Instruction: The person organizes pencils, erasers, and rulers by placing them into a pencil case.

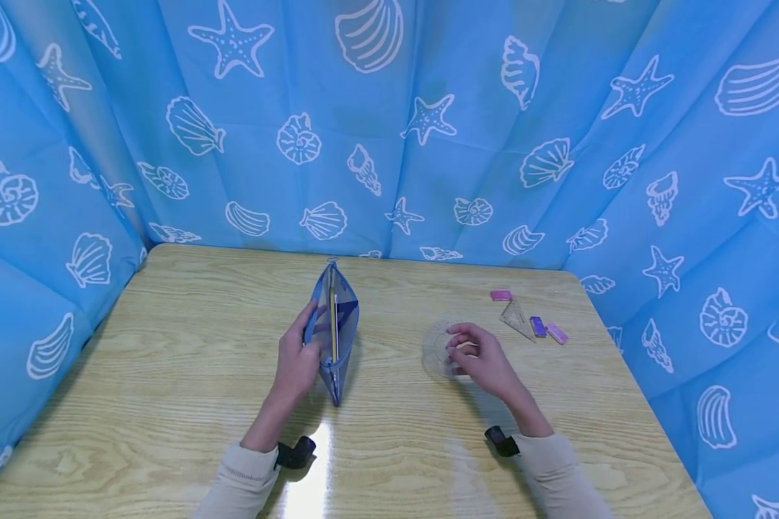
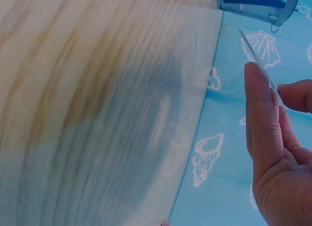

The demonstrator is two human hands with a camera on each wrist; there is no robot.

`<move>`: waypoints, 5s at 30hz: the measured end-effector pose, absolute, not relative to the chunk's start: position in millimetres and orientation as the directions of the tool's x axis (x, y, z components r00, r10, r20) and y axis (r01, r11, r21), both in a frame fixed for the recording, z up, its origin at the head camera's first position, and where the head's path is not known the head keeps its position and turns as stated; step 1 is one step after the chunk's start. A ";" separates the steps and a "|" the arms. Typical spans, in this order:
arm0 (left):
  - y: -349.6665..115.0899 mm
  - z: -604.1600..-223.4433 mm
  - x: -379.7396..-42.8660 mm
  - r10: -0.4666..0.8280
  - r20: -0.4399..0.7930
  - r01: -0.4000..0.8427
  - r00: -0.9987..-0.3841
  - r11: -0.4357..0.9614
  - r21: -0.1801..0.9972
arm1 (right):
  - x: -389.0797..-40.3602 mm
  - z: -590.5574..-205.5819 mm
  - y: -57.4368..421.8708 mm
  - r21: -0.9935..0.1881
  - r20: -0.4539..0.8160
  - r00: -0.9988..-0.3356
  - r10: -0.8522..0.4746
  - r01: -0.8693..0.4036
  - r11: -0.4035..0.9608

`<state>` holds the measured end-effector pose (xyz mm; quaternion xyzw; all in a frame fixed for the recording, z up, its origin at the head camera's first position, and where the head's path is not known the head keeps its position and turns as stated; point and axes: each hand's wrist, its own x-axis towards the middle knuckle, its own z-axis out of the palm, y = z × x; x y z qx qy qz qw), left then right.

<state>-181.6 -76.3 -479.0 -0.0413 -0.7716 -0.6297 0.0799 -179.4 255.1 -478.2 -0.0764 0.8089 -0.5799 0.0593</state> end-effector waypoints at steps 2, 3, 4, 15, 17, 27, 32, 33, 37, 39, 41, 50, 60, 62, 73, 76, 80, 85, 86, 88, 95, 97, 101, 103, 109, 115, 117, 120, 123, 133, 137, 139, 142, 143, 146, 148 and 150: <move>-76.1 -478.6 -180.9 -0.037 0.175 0.164 -0.984 0.203 0.965 | -179.6 -478.2 251.8 -0.951 -0.014 -0.981 -0.196 -0.047 0.305; -75.9 -478.4 -180.8 -0.037 0.176 0.165 -0.984 0.204 0.965 | -179.7 -478.1 250.2 -0.953 -0.015 -0.980 -0.198 -0.046 0.299; -75.7 -478.5 -180.8 -0.038 0.176 0.165 -0.984 0.206 0.965 | -179.9 -478.4 248.4 -0.954 -0.015 -0.980 -0.199 -0.045 0.296; -75.5 -481.0 -182.0 -0.033 0.178 0.168 -0.983 0.205 0.964 | -182.2 -477.5 233.5 -0.963 -0.012 -0.980 -0.200 -0.042 0.266; -75.3 -480.9 -182.0 -0.028 0.179 0.169 -0.983 0.203 0.964 | -182.6 -476.8 230.5 -0.966 -0.011 -0.980 -0.201 -0.042 0.256; -73.7 -480.4 -181.8 -0.010 0.175 0.170 -0.984 0.200 0.965 | -185.7 -473.1 214.0 -0.978 0.024 -0.979 -0.202 -0.065 0.198; -74.1 -481.2 -182.2 -0.012 0.173 0.167 -0.985 0.193 0.967 | -189.5 -470.0 204.4 -0.982 0.051 -0.981 -0.185 -0.083 0.171; -74.1 -481.3 -182.2 -0.012 0.172 0.166 -0.985 0.194 0.967 | -190.2 -469.0 202.4 -0.982 0.059 -0.981 -0.184 -0.090 0.166; -73.8 -481.2 -182.6 -0.011 0.170 0.165 -0.985 0.202 0.965 | -193.4 -465.5 193.9 -0.986 0.068 -0.983 -0.170 -0.092 0.138; -73.4 -481.2 -182.9 -0.010 0.169 0.163 -0.986 0.206 0.965 | -194.8 -463.3 190.0 -0.987 0.076 -0.983 -0.166 -0.098 0.127; -72.9 -481.2 -183.5 -0.006 0.171 0.166 -0.985 0.206 0.964 | -196.2 -461.3 186.2 -0.988 0.082 -0.984 -0.161 -0.101 0.113; -72.2 -480.4 -181.9 -0.014 0.167 0.160 -0.986 0.206 0.965 | -199.4 -448.7 171.6 -0.988 0.121 -0.981 -0.154 -0.135 0.080; -71.4 -480.1 -181.2 -0.015 0.176 0.169 -0.984 0.209 0.963 | -205.2 -437.6 155.1 -0.988 0.119 -0.981 -0.150 -0.133 0.083; -71.5 -479.4 -181.6 -0.018 0.181 0.174 -0.983 0.207 0.963 | -207.2 -435.3 150.9 -0.987 0.122 -0.980 -0.156 -0.136 0.086; -72.7 -479.3 -181.1 -0.026 0.185 0.176 -0.982 0.209 0.962 | -215.3 -419.1 129.7 -0.971 0.153 -0.974 -0.168 -0.180 0.157; -71.6 -477.7 -180.9 -0.026 0.183 0.173 -0.983 0.224 0.959 | -216.4 -413.1 124.8 -0.968 0.150 -0.973 -0.173 -0.180 0.177; -71.3 -475.5 -180.9 -0.035 0.177 0.163 -0.984 0.242 0.957 | -218.7 -406.3 119.0 -0.964 0.138 -0.971 -0.197 -0.177 0.200; -70.7 -473.2 -180.9 -0.040 0.166 0.150 -0.985 0.257 0.955 | -221.4 -399.8 113.7 -0.958 0.120 -0.972 -0.202 -0.167 0.234; -70.5 -472.9 -180.8 -0.041 0.162 0.146 -0.986 0.260 0.955 | -221.8 -398.6 112.6 -0.956 0.117 -0.973 -0.200 -0.165 0.242; -70.1 -472.5 -180.5 -0.044 0.154 0.138 -0.987 0.262 0.955 | -223.0 -396.7 110.4 -0.953 0.105 -0.974 -0.198 -0.156 0.259; -67.8 -472.2 -180.7 -0.044 0.151 0.133 -0.988 0.275 0.952 | -226.7 -393.1 104.1 -0.918 0.073 -0.976 -0.207 -0.147 0.369; -67.6 -472.7 -180.8 -0.045 0.153 0.135 -0.987 0.277 0.951 | -227.8 -393.2 102.5 -0.905 0.072 -0.975 -0.211 -0.153 0.398; -67.7 -474.4 -181.3 -0.053 0.152 0.131 -0.987 0.289 0.948 | -230.4 -394.1 99.0 -0.877 0.059 -0.974 -0.220 -0.156 0.455; -67.6 -474.9 -182.0 -0.058 0.156 0.132 -0.986 0.298 0.945 | -231.2 -393.8 97.0 -0.861 0.046 -0.973 -0.228 -0.154 0.485; -67.9 -473.9 -182.7 -0.064 0.163 0.136 -0.985 0.303 0.943 | -232.4 -389.7 88.3 -0.807 0.040 -0.969 -0.243 -0.175 0.564; -68.6 -474.6 -182.0 -0.057 0.155 0.131 -0.986 0.303 0.944 | -231.5 -387.0 78.4 -0.759 0.040 -0.959 -0.281 -0.212 0.616; -68.8 -474.8 -181.7 -0.056 0.157 0.133 -0.986 0.301 0.944 | -231.2 -387.2 76.1 -0.750 0.035 -0.954 -0.297 -0.222 0.623; -69.0 -474.8 -182.3 -0.058 0.163 0.138 -0.985 0.306 0.942 | -230.9 -387.5 73.8 -0.739 0.033 -0.949 -0.315 -0.235 0.631; -69.5 -474.4 -182.3 -0.058 0.164 0.139 -0.985 0.310 0.941 | -230.6 -388.0 72.7 -0.730 0.025 -0.942 -0.334 -0.246 0.638; -71.3 -472.9 -182.5 -0.068 0.165 0.136 -0.984 0.313 0.940 | -224.6 -387.4 80.6 -0.726 0.052 -0.924 -0.380 -0.296 0.620; -71.9 -473.3 -182.7 -0.075 0.169 0.137 -0.983 0.314 0.939 | -221.5 -389.0 92.0 -0.760 0.096 -0.915 -0.392 -0.322 0.565; -71.6 -473.3 -182.6 -0.070 0.165 0.136 -0.984 0.310 0.941 | -220.5 -392.6 100.4 -0.777 0.127 -0.915 -0.384 -0.332 0.535; -70.3 -473.3 -182.8 -0.049 0.160 0.138 -0.986 0.297 0.945 | -218.7 -401.3 115.4 -0.795 0.168 -0.923 -0.347 -0.335 0.505; -69.7 -473.5 -183.1 -0.043 0.159 0.140 -0.986 0.296 0.945 | -217.9 -404.5 121.1 -0.797 0.175 -0.925 -0.337 -0.334 0.503; -67.8 -473.5 -184.0 -0.028 0.161 0.146 -0.987 0.289 0.946 | -215.0 -414.7 139.5 -0.793 0.184 -0.934 -0.307 -0.326 0.514; -66.5 -473.8 -184.6 -0.023 0.160 0.146 -0.987 0.289 0.946 | -213.6 -422.1 152.8 -0.786 0.184 -0.941 -0.285 -0.315 0.532; -65.2 -474.3 -185.0 -0.021 0.159 0.146 -0.987 0.291 0.946 | -211.9 -428.5 166.2 -0.783 0.180 -0.948 -0.261 -0.299 0.545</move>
